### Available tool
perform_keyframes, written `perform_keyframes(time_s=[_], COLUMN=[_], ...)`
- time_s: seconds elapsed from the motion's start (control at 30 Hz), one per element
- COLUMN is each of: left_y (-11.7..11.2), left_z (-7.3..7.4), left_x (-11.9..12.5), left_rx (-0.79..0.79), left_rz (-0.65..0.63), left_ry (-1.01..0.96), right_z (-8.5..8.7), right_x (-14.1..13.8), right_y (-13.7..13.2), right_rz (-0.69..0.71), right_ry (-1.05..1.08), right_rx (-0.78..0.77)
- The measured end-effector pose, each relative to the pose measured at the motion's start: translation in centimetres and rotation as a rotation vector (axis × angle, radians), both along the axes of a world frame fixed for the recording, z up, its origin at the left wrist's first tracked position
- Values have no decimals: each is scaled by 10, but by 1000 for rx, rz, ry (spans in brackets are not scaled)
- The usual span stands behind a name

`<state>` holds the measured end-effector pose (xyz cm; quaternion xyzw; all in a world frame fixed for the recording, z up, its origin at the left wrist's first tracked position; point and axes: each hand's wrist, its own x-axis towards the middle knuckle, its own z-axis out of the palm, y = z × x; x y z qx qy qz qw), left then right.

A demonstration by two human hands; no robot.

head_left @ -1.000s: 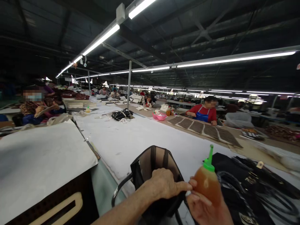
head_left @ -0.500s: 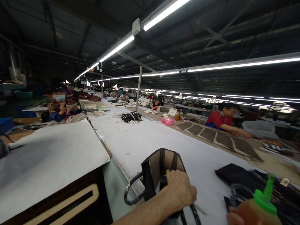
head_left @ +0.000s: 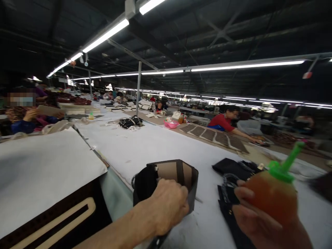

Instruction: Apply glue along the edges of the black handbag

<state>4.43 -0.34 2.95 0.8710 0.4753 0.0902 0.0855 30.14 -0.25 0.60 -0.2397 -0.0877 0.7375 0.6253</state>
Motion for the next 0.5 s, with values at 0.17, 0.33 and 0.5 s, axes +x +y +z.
perform_keyframes(time_s=[0.17,0.33,0.5], left_y=[-23,-26,-35], left_z=[-40,-44,-32], left_x=[-14,-22,-33], left_rx=[-57,-120,-230], left_rz=[-115,-75,9], left_ry=[23,1,-168], right_z=[37,34,19], right_x=[-48,-77,-101], right_y=[-11,13,44], right_rz=[39,227,260], right_ry=[27,31,10], right_rx=[245,266,60])
